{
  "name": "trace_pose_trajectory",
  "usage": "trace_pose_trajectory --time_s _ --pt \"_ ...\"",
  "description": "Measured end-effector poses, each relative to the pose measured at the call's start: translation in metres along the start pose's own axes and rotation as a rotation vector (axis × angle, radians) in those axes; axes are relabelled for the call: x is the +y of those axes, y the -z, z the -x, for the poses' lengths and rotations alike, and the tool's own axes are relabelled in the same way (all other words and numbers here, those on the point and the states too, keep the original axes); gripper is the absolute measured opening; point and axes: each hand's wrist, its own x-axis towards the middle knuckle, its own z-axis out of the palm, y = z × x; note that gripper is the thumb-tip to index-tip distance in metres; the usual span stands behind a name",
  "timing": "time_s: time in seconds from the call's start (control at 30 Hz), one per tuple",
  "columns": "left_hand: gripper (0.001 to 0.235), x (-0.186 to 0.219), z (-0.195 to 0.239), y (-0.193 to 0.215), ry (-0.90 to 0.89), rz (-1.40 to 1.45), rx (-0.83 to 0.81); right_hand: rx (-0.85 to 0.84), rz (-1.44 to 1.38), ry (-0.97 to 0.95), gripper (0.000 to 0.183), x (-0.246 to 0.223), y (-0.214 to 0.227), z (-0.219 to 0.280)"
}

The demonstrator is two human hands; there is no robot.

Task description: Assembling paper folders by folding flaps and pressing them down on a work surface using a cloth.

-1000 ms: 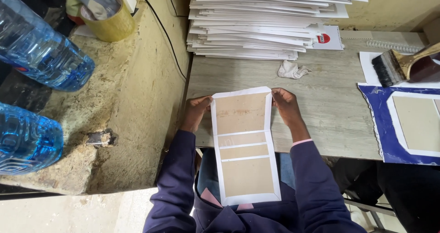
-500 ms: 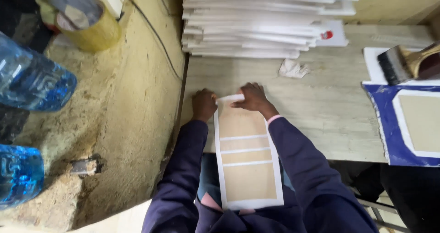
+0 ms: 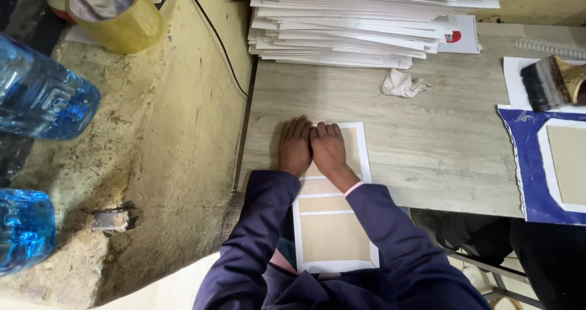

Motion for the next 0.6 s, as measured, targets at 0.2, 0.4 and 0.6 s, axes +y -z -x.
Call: trace_pose_trajectory --time_s 0.2,0.4,0.6 --pt "0.019 -0.003 0.007 -0.010 -0.045 -0.007 0.189 -0.476 -0.113 -0.073 0.065 0.046 0.075 -0.022" --pt "0.023 0.001 0.003 0.000 -0.006 -0.038 0.175 -0.131 0.139 -0.231 0.080 0.019 0.052 0.015" --pt "0.041 0.005 -0.001 0.012 0.019 0.097 -0.024 -0.290 -0.149 -0.046 0.027 0.123 0.051 -0.015"
